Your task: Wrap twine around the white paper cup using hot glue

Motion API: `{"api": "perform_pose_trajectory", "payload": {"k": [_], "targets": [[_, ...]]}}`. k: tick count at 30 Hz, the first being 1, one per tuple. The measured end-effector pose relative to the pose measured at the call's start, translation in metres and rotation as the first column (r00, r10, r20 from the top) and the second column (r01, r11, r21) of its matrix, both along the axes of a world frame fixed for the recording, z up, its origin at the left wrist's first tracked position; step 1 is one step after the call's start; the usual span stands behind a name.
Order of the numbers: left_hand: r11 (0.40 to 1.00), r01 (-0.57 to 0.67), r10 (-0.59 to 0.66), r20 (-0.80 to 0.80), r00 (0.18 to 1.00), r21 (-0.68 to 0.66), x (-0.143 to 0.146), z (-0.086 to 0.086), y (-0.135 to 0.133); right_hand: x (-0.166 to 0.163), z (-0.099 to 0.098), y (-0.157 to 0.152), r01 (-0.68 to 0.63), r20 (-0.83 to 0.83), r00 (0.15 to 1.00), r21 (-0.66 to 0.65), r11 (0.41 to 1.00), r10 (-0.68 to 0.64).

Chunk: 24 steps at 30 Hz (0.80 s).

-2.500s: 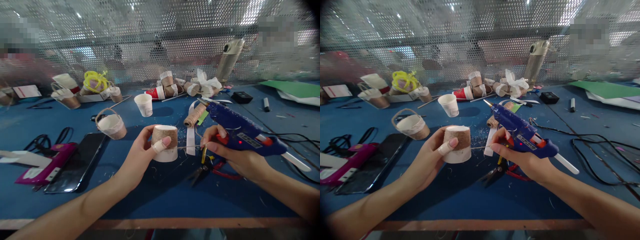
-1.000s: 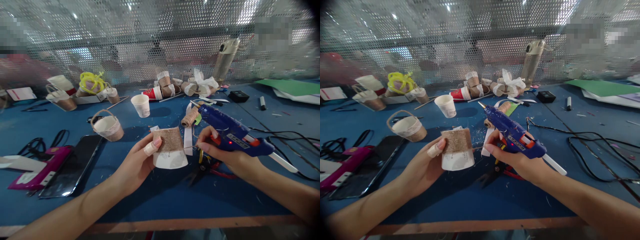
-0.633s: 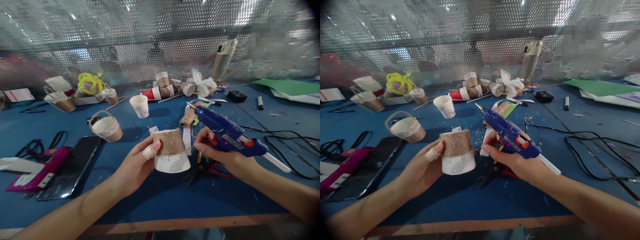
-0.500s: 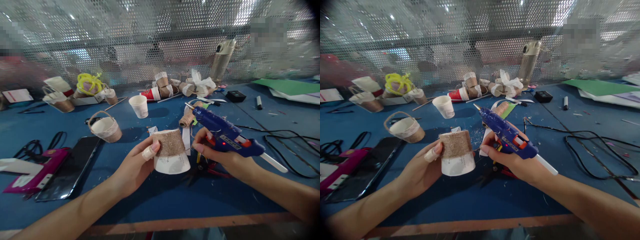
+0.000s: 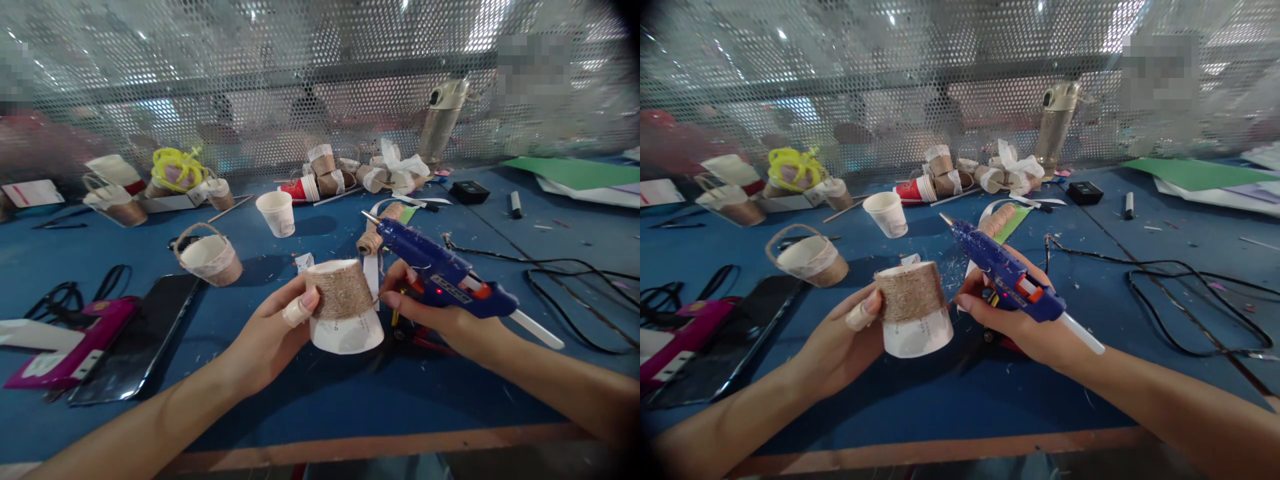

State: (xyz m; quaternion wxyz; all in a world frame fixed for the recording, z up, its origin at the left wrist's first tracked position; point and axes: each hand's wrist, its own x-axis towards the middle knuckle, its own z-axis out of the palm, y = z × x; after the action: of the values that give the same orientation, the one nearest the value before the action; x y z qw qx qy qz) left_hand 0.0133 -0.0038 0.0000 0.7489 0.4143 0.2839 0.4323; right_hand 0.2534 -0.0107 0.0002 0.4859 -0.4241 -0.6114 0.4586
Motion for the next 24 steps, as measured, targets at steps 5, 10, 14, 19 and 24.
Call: {"api": "perform_pose_trajectory", "payload": {"k": [5,10,14,19,24], "targets": [[1.0,0.001,-0.001,0.009,1.0,0.004,-0.0006,-0.0012,-0.0008,-0.0035,0.0,-0.0013,0.026,-0.018,0.999,-0.021,0.999,-0.027],[0.999,0.045,-0.045,0.048,0.998,0.002,-0.0011,-0.0032,-0.001,-0.006,-0.0015,-0.0027,0.039,-0.041,0.998,-0.049,0.998,-0.041],[0.997,0.076,-0.077,0.052,0.996,0.021,-0.0009,-0.0046,-0.0001,-0.006,-0.0031,-0.0027,0.02,-0.071,0.997,-0.069,0.997,-0.025],[0.998,0.07,-0.07,0.012,0.997,-0.002,-0.0017,-0.0061,-0.0008,-0.0058,-0.0027,-0.0027,0.0,-0.074,0.997,-0.051,0.999,-0.004],[0.997,0.029,-0.031,-0.02,0.999,-0.074,0.0002,-0.0017,-0.0012,-0.0076,-0.0024,-0.0039,0.066,-0.003,0.998,-0.023,0.998,-0.066]]}}
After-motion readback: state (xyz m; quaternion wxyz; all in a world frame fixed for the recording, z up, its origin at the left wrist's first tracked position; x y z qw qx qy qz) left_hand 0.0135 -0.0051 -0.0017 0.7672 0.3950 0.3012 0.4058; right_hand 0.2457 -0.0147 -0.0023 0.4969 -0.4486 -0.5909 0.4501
